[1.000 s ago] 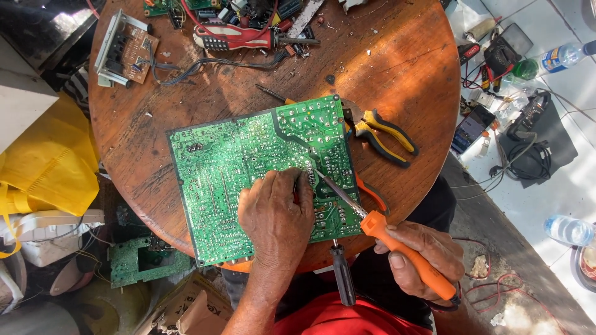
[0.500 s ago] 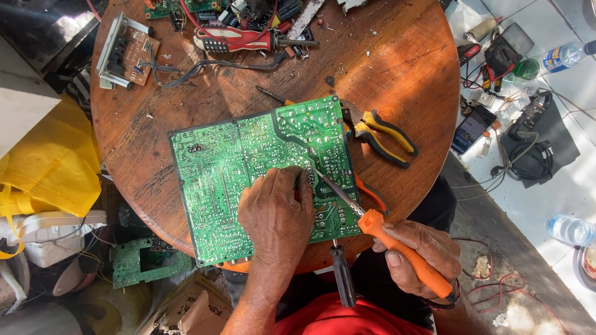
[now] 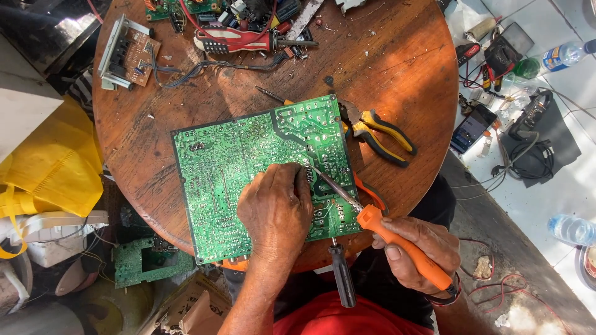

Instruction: The person uses a soldering iron to work on a green circuit board placed on a wooden table. They flip the board over to inspect the other side and use pliers to cut a wire before resuming soldering.

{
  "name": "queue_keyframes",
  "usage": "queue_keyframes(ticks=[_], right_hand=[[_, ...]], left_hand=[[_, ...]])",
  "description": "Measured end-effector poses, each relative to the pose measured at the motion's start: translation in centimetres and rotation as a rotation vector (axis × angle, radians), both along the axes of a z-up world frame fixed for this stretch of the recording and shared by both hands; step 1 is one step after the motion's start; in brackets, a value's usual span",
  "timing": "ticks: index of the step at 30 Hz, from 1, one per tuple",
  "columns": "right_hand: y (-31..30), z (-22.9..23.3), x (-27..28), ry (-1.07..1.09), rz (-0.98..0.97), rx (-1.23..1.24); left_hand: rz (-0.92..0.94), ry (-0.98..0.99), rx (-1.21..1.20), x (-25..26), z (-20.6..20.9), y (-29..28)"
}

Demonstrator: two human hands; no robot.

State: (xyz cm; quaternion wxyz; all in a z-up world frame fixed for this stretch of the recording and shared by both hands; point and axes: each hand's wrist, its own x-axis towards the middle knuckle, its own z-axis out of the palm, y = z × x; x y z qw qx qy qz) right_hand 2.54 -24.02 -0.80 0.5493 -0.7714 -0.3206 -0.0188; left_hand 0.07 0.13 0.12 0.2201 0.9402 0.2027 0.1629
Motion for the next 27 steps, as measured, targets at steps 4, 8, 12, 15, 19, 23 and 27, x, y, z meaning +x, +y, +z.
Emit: queue_keyframes(ticks=[4, 8, 12, 15, 19, 23, 27], right_hand=[[0.0, -0.1, 0.2, -0.009, 0.006, -0.009], [-0.7, -1.0, -0.1, -0.029, 0.003, -0.007], [-0.8, -1.0, -0.5, 0.014, 0.016, 0.053], [-0.1, 0.3, 0.0, 0.002, 0.013, -0.009], [-1.7, -1.7, -0.8, 0.027, 0.018, -0.002], [-1.9, -1.9, -1.1, 0.057, 0.044, 0.054], [-1.1, -0.7, -0.5, 0.040, 0.005, -0.022]], left_hand=[[-0.012, -0.011, -0.026, 0.1, 0.1, 0.2], [-0.001, -0.008, -0.059, 0.1, 0.1, 0.2], [-0.007, -0.028, -0.090, -0.1, 0.3, 0.1], [-0.004, 0.000, -0.075, -0.2, 0.5, 0.0], [0.009, 0.020, -0.084, -0.3, 0.4, 0.0], [0.014, 0.043, -0.090, -0.3, 0.4, -0.2], [0.004, 0.007, -0.074, -0.4, 0.1, -0.2]])
